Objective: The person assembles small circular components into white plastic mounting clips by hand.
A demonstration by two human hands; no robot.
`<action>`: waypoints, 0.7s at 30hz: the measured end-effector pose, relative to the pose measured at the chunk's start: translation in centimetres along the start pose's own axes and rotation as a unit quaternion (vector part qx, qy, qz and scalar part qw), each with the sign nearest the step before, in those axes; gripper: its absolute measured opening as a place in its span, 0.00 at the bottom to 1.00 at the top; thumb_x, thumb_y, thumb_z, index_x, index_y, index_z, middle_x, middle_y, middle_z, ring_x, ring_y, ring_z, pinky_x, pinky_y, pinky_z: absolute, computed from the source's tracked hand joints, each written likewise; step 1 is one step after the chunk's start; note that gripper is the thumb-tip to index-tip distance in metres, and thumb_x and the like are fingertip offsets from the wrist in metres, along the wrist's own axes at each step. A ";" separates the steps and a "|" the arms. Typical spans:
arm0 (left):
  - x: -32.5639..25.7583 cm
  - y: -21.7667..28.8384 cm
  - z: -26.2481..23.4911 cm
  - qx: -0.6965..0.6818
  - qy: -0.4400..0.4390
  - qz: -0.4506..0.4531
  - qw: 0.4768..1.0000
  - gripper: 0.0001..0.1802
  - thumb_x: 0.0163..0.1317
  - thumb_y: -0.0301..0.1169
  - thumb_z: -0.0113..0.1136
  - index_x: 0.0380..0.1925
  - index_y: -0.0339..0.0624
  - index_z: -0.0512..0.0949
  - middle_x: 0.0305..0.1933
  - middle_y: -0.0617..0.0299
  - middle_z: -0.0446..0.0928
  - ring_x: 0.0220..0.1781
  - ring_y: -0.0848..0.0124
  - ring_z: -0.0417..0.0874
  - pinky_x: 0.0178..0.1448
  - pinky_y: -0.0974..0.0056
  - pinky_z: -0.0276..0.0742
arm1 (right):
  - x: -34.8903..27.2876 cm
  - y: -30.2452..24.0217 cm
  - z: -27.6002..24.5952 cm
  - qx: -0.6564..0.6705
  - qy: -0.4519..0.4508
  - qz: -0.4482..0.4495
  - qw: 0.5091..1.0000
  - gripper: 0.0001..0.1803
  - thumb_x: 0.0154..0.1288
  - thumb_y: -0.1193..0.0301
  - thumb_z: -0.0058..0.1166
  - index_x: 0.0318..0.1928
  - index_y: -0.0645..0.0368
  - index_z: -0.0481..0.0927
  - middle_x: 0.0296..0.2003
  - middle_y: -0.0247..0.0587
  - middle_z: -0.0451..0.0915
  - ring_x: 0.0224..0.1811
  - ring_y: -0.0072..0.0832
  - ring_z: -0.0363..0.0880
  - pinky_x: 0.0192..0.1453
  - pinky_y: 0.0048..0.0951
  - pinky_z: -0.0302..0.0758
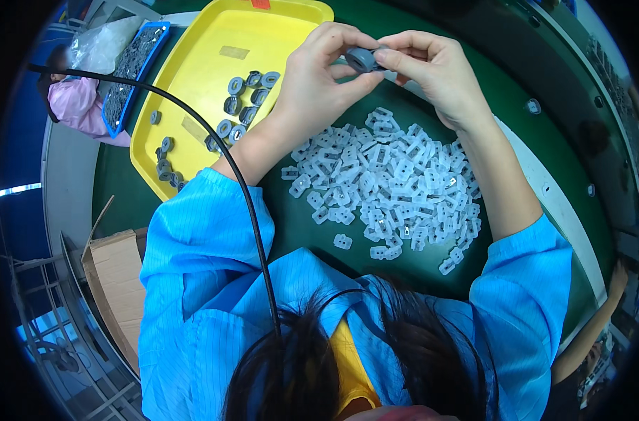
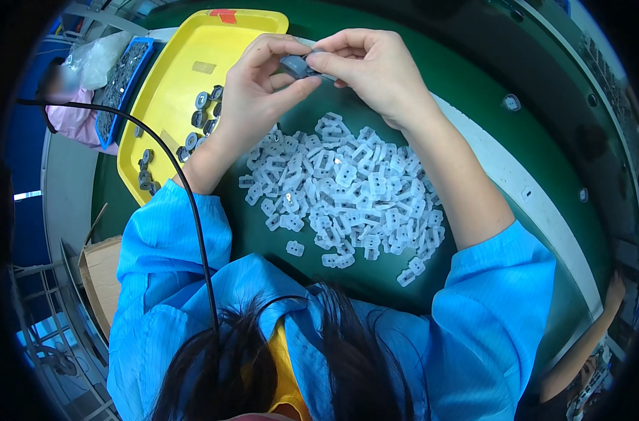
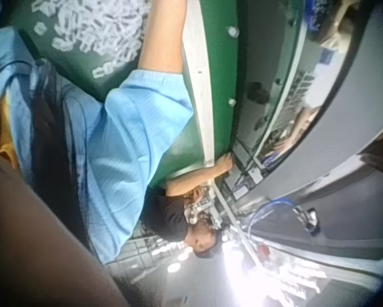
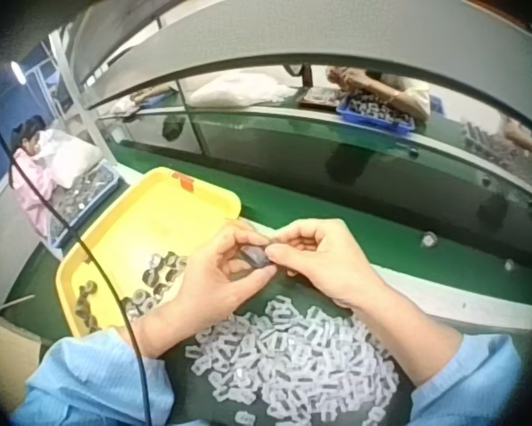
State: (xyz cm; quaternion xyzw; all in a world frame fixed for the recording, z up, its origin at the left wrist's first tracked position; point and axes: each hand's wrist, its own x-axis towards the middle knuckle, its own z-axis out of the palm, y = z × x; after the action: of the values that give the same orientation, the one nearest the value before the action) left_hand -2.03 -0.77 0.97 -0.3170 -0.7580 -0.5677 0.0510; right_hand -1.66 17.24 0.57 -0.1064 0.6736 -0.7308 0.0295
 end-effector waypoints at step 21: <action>0.4 0.5 -1.4 0.170 -0.043 0.078 0.981 0.15 0.51 0.22 0.69 0.40 0.35 0.80 0.39 0.60 0.80 0.40 0.74 0.82 0.43 0.72 0.82 | -0.1 -1.8 -1.0 -0.042 -0.075 0.085 0.993 0.12 0.58 0.75 0.61 0.41 0.68 0.78 0.30 0.37 0.81 0.30 0.17 0.80 0.38 0.15 0.76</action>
State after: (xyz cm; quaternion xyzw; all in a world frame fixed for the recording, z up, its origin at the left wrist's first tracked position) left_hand -2.50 -1.83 2.02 -0.3861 -0.8178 -0.4109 0.1153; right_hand -1.55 18.41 2.32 -0.1040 0.7062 -0.6868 0.1372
